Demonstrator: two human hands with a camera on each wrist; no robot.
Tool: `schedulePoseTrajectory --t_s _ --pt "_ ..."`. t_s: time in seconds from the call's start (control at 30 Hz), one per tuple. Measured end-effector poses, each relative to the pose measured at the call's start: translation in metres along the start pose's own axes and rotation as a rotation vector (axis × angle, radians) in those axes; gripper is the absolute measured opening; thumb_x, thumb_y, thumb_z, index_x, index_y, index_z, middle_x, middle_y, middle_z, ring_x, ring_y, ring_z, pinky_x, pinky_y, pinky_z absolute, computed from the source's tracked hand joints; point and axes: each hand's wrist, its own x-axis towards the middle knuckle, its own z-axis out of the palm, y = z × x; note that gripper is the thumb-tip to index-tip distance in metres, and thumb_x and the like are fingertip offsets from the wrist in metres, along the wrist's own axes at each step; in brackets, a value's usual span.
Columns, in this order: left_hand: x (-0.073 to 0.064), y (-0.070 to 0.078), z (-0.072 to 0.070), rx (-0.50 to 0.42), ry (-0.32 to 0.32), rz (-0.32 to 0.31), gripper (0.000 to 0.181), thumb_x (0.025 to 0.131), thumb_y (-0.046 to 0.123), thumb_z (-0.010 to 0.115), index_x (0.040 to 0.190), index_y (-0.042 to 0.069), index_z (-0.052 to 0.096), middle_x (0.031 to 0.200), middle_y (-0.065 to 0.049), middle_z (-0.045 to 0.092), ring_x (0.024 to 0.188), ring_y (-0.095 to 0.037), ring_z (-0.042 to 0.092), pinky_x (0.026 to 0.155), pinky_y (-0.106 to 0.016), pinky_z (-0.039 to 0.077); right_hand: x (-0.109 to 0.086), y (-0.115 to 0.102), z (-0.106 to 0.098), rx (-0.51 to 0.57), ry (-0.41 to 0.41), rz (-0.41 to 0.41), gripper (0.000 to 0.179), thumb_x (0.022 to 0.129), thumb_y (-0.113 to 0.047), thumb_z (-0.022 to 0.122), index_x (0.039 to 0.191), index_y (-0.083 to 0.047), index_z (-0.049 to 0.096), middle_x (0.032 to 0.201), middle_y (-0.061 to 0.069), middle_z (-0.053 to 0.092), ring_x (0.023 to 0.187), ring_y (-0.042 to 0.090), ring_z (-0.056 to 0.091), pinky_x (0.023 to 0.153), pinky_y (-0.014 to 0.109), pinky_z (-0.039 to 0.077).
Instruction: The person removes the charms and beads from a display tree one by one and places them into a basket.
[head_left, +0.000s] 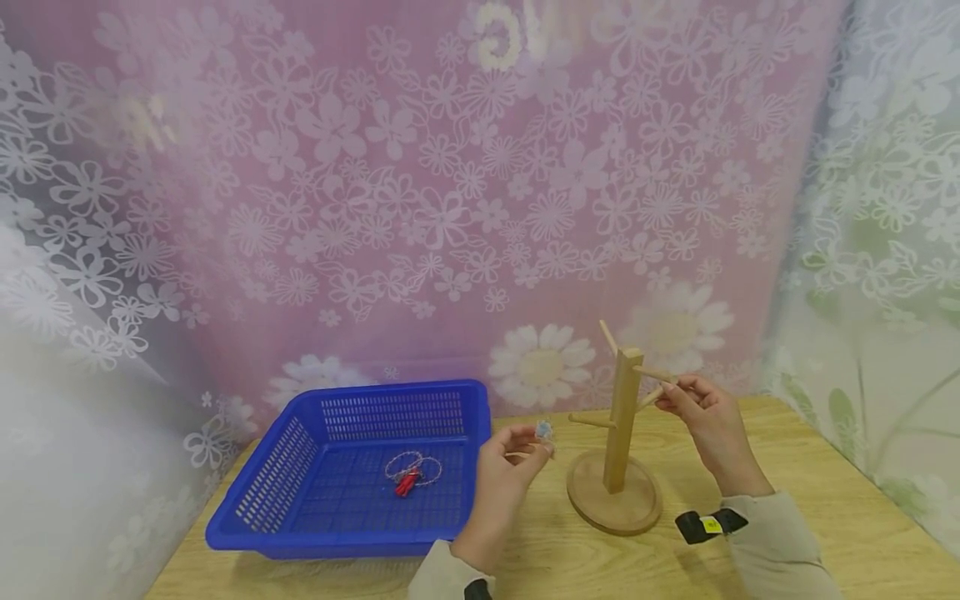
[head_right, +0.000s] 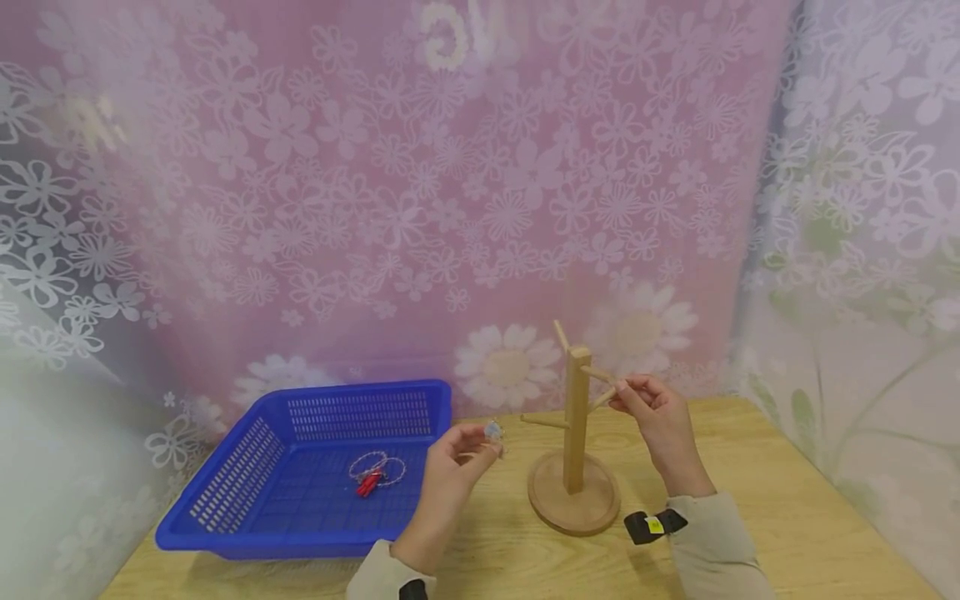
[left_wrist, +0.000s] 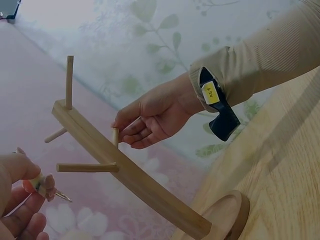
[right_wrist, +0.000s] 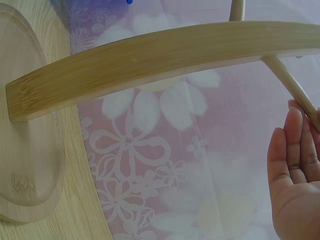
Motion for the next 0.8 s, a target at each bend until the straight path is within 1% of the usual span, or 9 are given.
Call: schedulePoseTrajectory --t_s 0.07,0.17,0.33,0.47,0.6,0.8 --pt "0.001 0.001 -0.003 0.003 0.000 -0.009 0.025 0.076 0.010 0.074 0.100 0.006 0.067 0.091 -0.003 0.066 0.080 -0.009 0.056 0.071 -0.024 0.045 0.000 0.000 0.000 0.001 0.000 -0.001 0.008 0.094 -0.002 0.054 0.091 -0.008 0.059 0.080 -0.004 0.068 0.076 0.007 0.065 0.075 0.017 0.051" --pt "0.002 0.002 -0.009 0.007 0.003 -0.006 0.026 0.076 0.009 0.074 0.101 0.005 0.067 0.092 -0.004 0.067 0.080 -0.009 0.056 0.072 -0.024 0.045 0.001 0.001 0.000 0.008 -0.002 -0.002 0.009 0.094 -0.001 0.054 0.090 -0.008 0.060 0.080 -0.004 0.068 0.076 0.007 0.066 0.075 0.018 0.051" --pt "0.004 0.007 -0.020 0.034 0.005 0.023 0.025 0.077 0.010 0.074 0.101 0.005 0.066 0.093 -0.005 0.067 0.081 -0.010 0.055 0.073 -0.025 0.045 0.001 0.002 -0.002 0.011 -0.001 -0.003 0.010 0.094 -0.001 0.054 0.090 -0.008 0.060 0.079 -0.004 0.069 0.075 0.007 0.066 0.075 0.017 0.051" --pt "0.006 0.010 -0.032 0.067 0.000 0.031 0.024 0.079 0.012 0.074 0.101 0.005 0.066 0.095 -0.005 0.066 0.085 -0.012 0.054 0.074 -0.025 0.045 0.001 0.003 -0.002 0.004 -0.002 -0.005 0.010 0.094 -0.001 0.054 0.090 -0.008 0.060 0.080 -0.004 0.069 0.075 0.007 0.066 0.075 0.017 0.051" --pt "0.007 0.011 -0.045 0.095 -0.008 0.022 0.025 0.080 0.014 0.073 0.102 0.006 0.066 0.096 -0.004 0.065 0.088 -0.013 0.055 0.075 -0.025 0.044 0.002 0.003 -0.001 0.008 -0.002 -0.006 0.011 0.094 -0.001 0.054 0.090 -0.008 0.060 0.079 -0.004 0.069 0.075 0.007 0.066 0.075 0.017 0.051" --pt "0.009 0.014 -0.065 0.154 0.000 0.022 0.027 0.080 0.016 0.074 0.103 0.005 0.066 0.097 -0.005 0.066 0.090 -0.014 0.057 0.076 -0.026 0.043 0.001 0.001 0.000 0.021 -0.004 -0.007 0.013 0.094 -0.001 0.054 0.089 -0.010 0.061 0.078 -0.004 0.068 0.074 0.007 0.066 0.074 0.018 0.052"
